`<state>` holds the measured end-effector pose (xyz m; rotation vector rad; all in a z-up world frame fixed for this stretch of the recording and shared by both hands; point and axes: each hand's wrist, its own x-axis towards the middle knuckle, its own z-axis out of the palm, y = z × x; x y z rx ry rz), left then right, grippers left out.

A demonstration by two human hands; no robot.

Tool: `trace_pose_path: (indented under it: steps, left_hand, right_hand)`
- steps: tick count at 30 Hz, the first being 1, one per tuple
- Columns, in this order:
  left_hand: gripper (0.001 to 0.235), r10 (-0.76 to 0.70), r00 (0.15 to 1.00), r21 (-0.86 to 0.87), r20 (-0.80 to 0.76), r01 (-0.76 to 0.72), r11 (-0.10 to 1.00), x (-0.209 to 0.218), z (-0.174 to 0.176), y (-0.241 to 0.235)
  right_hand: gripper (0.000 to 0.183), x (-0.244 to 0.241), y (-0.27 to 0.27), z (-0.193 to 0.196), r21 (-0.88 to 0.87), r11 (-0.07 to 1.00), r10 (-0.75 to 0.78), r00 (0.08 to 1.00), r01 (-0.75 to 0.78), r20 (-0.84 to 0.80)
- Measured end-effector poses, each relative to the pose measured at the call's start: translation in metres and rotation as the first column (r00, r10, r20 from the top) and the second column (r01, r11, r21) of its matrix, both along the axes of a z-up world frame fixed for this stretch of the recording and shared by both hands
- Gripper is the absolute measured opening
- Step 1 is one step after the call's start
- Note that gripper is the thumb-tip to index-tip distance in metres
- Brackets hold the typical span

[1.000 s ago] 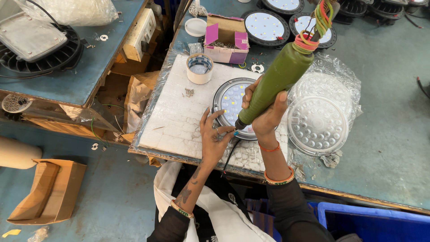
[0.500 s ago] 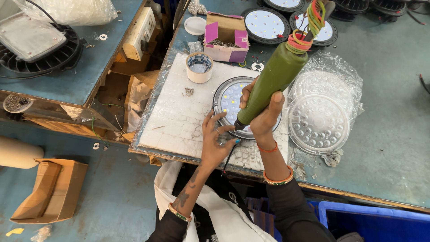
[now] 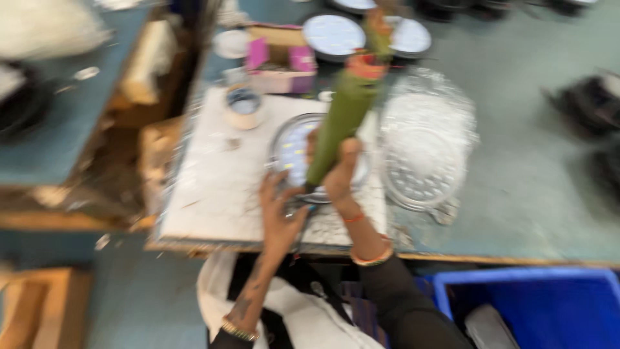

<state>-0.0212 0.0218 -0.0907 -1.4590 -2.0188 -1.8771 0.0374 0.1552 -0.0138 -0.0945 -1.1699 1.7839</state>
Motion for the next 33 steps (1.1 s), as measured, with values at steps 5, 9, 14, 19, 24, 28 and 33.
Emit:
trace_pose_path:
  steps: [5, 9, 14, 19, 24, 28, 33]
  left_hand:
    - [0.038, -0.036, 0.996, -0.020, -0.080, 0.034, 0.999, -0.009, -0.010, -0.003]
    - [0.041, -0.052, 0.987, -0.028, -0.153, 0.048, 0.998, -0.013, -0.014, -0.006]
    - [0.044, -0.068, 0.977, -0.062, -0.202, 0.057, 0.996, -0.017, -0.016, -0.002]
    - [0.063, -0.077, 0.967, -0.067, 0.242, 0.096, 0.993, -0.012, -0.015, -0.005]
    - [0.039, -0.100, 0.977, -0.016, -0.189, 0.099, 0.995, -0.018, -0.018, -0.004]
    - [0.041, -0.080, 0.979, 0.005, -0.188, 0.082, 0.997, -0.017, -0.018, -0.002]
    - [0.036, -0.075, 0.992, -0.062, -0.105, 0.068, 0.996, -0.011, -0.001, -0.001]
  right_hand:
    - [0.068, -0.008, -0.013, -0.001, 0.158, 0.980, -0.115, 0.992, 0.121, -0.046]
    - [0.071, -0.001, -0.027, 0.022, 0.233, 0.964, -0.129, 0.992, 0.128, -0.012]
    - [0.053, 0.010, -0.036, 0.042, 0.284, 0.946, -0.181, 0.982, 0.158, 0.058]
    - [0.045, 0.014, -0.041, 0.044, 0.375, 0.902, -0.274, 0.956, 0.216, 0.108]
    - [0.070, 0.004, -0.027, 0.025, 0.416, 0.868, -0.337, 0.937, 0.270, 0.096]
    - [0.075, -0.001, -0.019, 0.005, 0.127, 0.988, -0.087, 0.996, 0.086, 0.007]
    - [0.087, 0.004, -0.021, 0.007, 0.115, 0.987, -0.120, 0.993, 0.117, 0.023]
